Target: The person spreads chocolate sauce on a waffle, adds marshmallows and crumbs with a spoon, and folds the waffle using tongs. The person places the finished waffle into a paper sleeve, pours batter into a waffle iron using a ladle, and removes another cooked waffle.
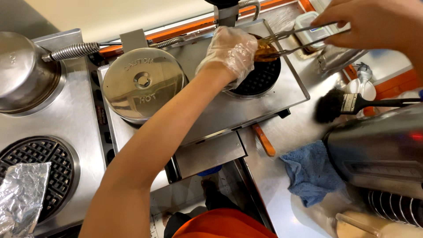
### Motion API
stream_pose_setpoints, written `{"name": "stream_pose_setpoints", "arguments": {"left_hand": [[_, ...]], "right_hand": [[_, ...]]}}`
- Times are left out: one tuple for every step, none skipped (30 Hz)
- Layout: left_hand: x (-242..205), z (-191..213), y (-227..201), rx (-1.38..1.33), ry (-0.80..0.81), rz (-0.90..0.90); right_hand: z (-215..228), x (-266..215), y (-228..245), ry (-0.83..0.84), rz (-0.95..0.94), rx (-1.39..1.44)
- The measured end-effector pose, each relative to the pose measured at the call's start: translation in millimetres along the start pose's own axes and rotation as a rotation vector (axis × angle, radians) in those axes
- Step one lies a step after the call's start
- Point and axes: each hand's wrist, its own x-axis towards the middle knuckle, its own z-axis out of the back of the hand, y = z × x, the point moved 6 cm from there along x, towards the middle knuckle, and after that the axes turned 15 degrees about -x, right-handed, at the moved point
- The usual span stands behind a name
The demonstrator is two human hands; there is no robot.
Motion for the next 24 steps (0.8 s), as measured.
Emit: {"name": "stream_pose_setpoints", "arguments": {"left_hand": [[0.9, -0.3, 0.2, 0.000, 0.001, 0.001], [1.6, 0.2, -4.3, 0.033, -0.002, -0.051], [1.0, 1.0, -9.0, 0.067, -0.004, -0.104], [-0.9, 1.9, -10.3, 0.065, -0.001, -0.104], [-3.1, 8.4, -14.5, 0.081, -0.075, -0.156], [-4.4, 17.3, -18.2, 0.100, -0.152, -0.206], [-2.8, 23.9, -19.1, 0.102, -0.153, -0.205], [-0.9, 25.5, -19.7, 0.074, -0.055, -0.191], [-1.0, 27.3, -20.7, 0.046, 0.043, -0.177], [-2.4, 34.3, -22.4, 0.046, 0.045, -0.178], [-3.8, 41.7, -17.2, 0.039, 0.035, -0.101], [-5.1, 48.5, -9.8, 0.035, 0.019, -0.026], [-7.5, 52.5, -3.9, 0.036, 0.015, -0.029], [-10.3, 63.8, 3.2, -0.168, -0.130, -0.068], [-11.6, 72.7, 10.0, -0.373, -0.276, -0.108], [-8.5, 70.2, 13.7, -0.373, -0.277, -0.103], [-2.3, 55.9, 18.2, -0.249, -0.085, -0.021], [0.4, 42.7, 23.3, -0.124, 0.104, 0.059], [-0.5, 41.7, 24.6, -0.125, 0.100, 0.061], [-3.3, 36.4, 19.2, 0.086, 0.192, -0.059], [-5.9, 31.0, 14.7, 0.298, 0.284, -0.176], [-4.8, 32.3, 14.4, 0.299, 0.282, -0.176], [-3.3, 37.0, 9.3, 0.282, 0.216, -0.246], [-2.4, 42.5, 5.0, 0.265, 0.146, -0.314]], "right_hand": [[5.2, -1.6, 6.6, 0.053, -0.045, -0.053], [10.1, 4.3, 18.3, 0.053, -0.045, -0.052], [11.5, 11.1, 33.3, 0.060, -0.030, -0.009], [13.7, 14.9, 44.2, 0.069, -0.015, 0.036], [13.2, 19.9, 53.7, 0.071, -0.015, 0.037], [-3.4, 27.2, 60.1, 0.255, -0.100, -0.007], [-18.9, 27.6, 60.4, 0.439, -0.188, -0.053], [-26.4, 28.6, 62.7, 0.440, -0.187, -0.049], [-25.8, 36.2, 71.8, 0.217, -0.092, 0.069], [-23.8, 36.5, 76.7, -0.009, -0.001, 0.183], [-33.8, 30.5, 74.5, -0.008, -0.002, 0.185], [-37.6, 24.8, 65.5, -0.068, -0.063, 0.300], [-40.0, 21.0, 57.0, -0.128, -0.124, 0.415], [-43.4, 17.9, 57.0, -0.129, -0.118, 0.412], [-51.3, 10.1, 54.2, -0.052, -0.234, 0.432], [-58.6, 3.3, 52.1, 0.031, -0.348, 0.453], [-58.7, 2.7, 54.0, 0.032, -0.343, 0.453], [-57.0, 2.9, 55.6, 0.026, -0.317, 0.443], [-55.2, 3.1, 56.9, 0.020, -0.290, 0.433], [-54.4, 3.1, 56.6, 0.017, -0.290, 0.429], [-55.0, 3.9, 58.1, 0.022, -0.263, 0.454], [-57.5, 4.1, 59.9, 0.028, -0.236, 0.481], [-62.3, 5.1, 62.1, 0.027, -0.236, 0.480], [-65.8, 9.3, 68.5, -0.019, -0.176, 0.498]]}}
